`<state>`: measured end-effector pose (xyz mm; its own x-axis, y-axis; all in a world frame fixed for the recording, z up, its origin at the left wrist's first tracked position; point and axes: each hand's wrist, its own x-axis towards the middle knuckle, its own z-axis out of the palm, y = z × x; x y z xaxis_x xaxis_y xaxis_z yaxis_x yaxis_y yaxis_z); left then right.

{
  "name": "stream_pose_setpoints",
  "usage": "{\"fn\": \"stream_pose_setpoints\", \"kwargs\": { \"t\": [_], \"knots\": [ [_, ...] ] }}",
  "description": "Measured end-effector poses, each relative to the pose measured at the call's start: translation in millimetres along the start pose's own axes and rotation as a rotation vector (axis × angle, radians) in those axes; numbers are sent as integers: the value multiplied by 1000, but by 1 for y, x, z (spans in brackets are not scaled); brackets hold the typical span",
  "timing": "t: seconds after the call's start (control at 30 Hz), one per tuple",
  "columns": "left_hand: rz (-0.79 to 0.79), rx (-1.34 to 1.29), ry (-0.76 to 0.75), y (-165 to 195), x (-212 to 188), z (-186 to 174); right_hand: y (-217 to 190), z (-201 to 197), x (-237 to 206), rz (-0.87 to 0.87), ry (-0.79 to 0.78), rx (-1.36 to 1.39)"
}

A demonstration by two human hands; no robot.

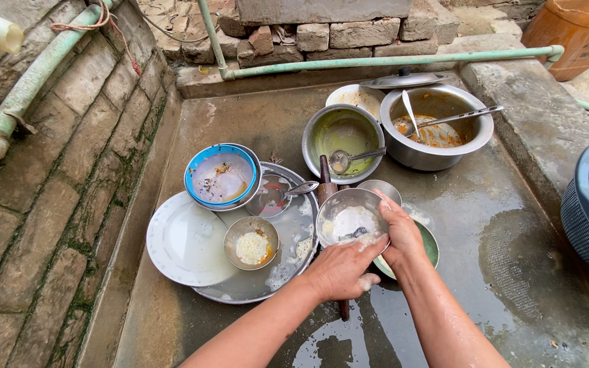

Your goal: The person washes dishes at an outdoor concrete washing area, scrubbing a metal bowl with a soapy scrubber, rubbing its inside and outside, then setting it aside and picking up a large plate to scrub. At the end they turn on the tap and rinse their hands under running water.

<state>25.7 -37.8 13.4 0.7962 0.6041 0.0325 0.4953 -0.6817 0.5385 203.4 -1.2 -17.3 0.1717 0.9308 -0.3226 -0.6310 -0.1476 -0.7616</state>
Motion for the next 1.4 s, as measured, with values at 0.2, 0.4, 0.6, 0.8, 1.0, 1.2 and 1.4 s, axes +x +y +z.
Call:
{"fn": "stream_pose_setpoints", "kwargs": {
  "t": [0.2, 0.4, 0.6, 0.8, 1.0, 1.2, 1.4],
  "knots": [
    [-11, 350, -66, -23, 12, -12, 8, -1, 0, 45, 40, -63],
    [-181, 399, -143, -24, 12, -2, -5, -3, 3, -71, 45, -82],
    [17, 61, -99, -7, 9, 10, -3, -10, 1, -58, 7, -16],
    [-104, 281, -202, -15, 21, 1, 8, -7, 1, 55, 18, 1],
    [-327, 465, -133, -30, 30, 18, 10, -8, 5, -35, 151, -3],
    [-243, 137, -79, -13, 31, 20, 17, -20, 14, -217, 335, 56],
    [-173, -338, 354, -22, 22, -13, -3, -36, 48, -306, 535, 155]
  ]
}}
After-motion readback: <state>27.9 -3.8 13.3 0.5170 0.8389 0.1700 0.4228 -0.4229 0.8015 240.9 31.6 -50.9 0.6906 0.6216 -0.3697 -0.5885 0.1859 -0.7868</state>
